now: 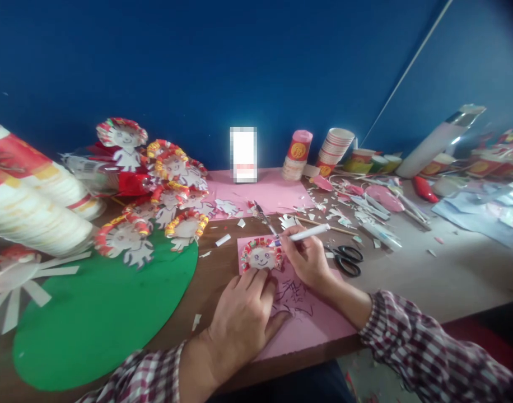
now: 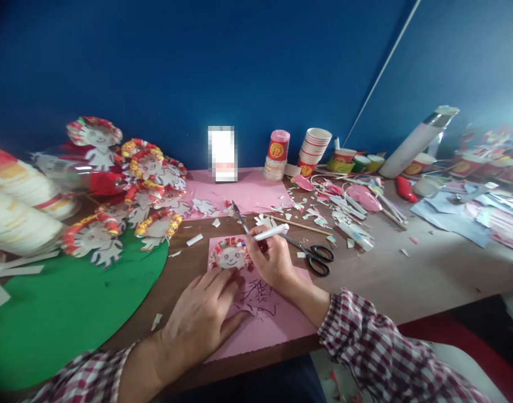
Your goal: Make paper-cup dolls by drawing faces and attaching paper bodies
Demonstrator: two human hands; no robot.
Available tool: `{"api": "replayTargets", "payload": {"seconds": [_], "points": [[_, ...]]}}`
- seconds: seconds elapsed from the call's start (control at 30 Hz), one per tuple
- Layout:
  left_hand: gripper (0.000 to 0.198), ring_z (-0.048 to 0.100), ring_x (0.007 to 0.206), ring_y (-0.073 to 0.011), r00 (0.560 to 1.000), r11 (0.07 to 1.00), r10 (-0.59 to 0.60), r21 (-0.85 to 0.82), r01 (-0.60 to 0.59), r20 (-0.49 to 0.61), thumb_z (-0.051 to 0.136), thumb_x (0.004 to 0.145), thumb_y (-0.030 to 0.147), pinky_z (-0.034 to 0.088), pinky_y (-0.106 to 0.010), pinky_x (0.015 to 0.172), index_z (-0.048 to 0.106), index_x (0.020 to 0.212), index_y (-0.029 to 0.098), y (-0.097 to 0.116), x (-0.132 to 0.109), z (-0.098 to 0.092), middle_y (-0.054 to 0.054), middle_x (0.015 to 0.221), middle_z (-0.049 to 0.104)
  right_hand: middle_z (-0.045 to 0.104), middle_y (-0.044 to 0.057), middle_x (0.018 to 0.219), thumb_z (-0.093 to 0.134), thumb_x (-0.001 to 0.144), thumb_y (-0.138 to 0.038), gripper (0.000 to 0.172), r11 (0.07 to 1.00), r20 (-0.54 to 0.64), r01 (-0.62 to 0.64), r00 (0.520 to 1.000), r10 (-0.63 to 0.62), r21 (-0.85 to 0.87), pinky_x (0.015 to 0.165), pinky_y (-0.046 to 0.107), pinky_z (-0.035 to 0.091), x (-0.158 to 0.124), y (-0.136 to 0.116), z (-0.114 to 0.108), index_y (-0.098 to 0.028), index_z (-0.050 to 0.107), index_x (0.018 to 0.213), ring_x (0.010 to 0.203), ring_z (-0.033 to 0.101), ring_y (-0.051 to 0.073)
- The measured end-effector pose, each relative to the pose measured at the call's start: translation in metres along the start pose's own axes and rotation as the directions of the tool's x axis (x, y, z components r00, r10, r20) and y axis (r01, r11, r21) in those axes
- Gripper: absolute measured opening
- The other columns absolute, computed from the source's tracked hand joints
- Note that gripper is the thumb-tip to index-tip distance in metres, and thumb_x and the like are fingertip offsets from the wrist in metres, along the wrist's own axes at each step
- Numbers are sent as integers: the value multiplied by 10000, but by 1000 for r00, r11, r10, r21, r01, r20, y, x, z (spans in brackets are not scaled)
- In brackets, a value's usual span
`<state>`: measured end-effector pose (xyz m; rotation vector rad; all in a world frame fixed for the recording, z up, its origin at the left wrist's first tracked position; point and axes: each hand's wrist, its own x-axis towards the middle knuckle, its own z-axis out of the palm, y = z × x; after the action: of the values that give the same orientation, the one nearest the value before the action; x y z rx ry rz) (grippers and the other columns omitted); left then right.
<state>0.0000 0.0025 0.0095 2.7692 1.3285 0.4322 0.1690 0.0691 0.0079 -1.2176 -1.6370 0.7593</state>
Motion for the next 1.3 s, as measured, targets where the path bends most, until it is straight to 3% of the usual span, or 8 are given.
{"api": "replayTargets", "payload": {"seconds": [0.43,0.6,0.7,0.83,0.93,1.03,1.13,1.3], "points": [[477,558,1000,-302,1000,1000,3,21,-3,-1,498,879,503,531,-456,773,610,1135,117,0,0,-2,-164,1118,604,507,-43,566,525,857,-252,75,1000,118,-20,993,19,1,455,195,366,-1,-11,0,-193,527,811,474,460,91],[437,579,949,-296,1000,1000,5,-15,-5,-20,509,871,499,536,-463,744,618,1108,149,0,0,-5,-145,1108,600,506,-35,568,504,890,-290,139,1000,-3,13,1000,-14,-3,471,211,389,4,-5,-4,-180,587,904,481,457,104],[388,586,934,-278,992,998,10,-60,-18,-125,502,883,449,528,-448,761,612,1106,152,-3,3,-8,-125,1049,619,569,-5,646,500,907,-337,222,999,-61,44,997,-43,18,518,228,428,9,2,-9,-170,626,979,527,504,118],[288,598,943,-230,949,980,-159,-161,118,-273,485,910,346,503,-397,844,632,1053,144,-20,5,-13,-109,1024,639,625,21,768,509,907,-343,240,996,-201,89,976,-86,9,597,241,458,18,10,-18,-163,639,996,621,556,129],[242,619,903,-183,919,922,-323,-293,252,-227,459,925,300,497,-318,826,655,972,165,-40,-1,-22,-76,969,663,645,42,772,495,903,-331,257,994,-286,110,951,-112,-25,619,256,472,26,18,-27,-140,641,992,640,578,146],[250,631,835,-178,879,870,-448,-306,387,-164,475,909,323,487,-296,776,668,936,165,-55,-11,-32,-69,936,679,690,106,969,494,868,-244,280,992,-335,27,940,-67,-123,757,315,504,33,27,-35,-139,627,1091,807,642,200],[254,636,858,-195,843,828,-528,-286,483,-104,487,888,325,469,-292,784,678,955,171,-59,-14,-40,-73,969,694,656,133,1177,443,826,-114,445,959,-249,-69,968,-2,-275,896,371,479,36,30,-40,-162,564,1252,1002,639,248],[282,650,795,-192,824,799,-565,-273,536,-36,464,894,335,447,-274,744,697,895,177,-51,0,-38,-60,889,721,574,152,1321,440,772,-36,623,906,-34,25,998,-44,-423,960,368,458,33,24,-44,-140,458,1386,1153,583,275]]}}
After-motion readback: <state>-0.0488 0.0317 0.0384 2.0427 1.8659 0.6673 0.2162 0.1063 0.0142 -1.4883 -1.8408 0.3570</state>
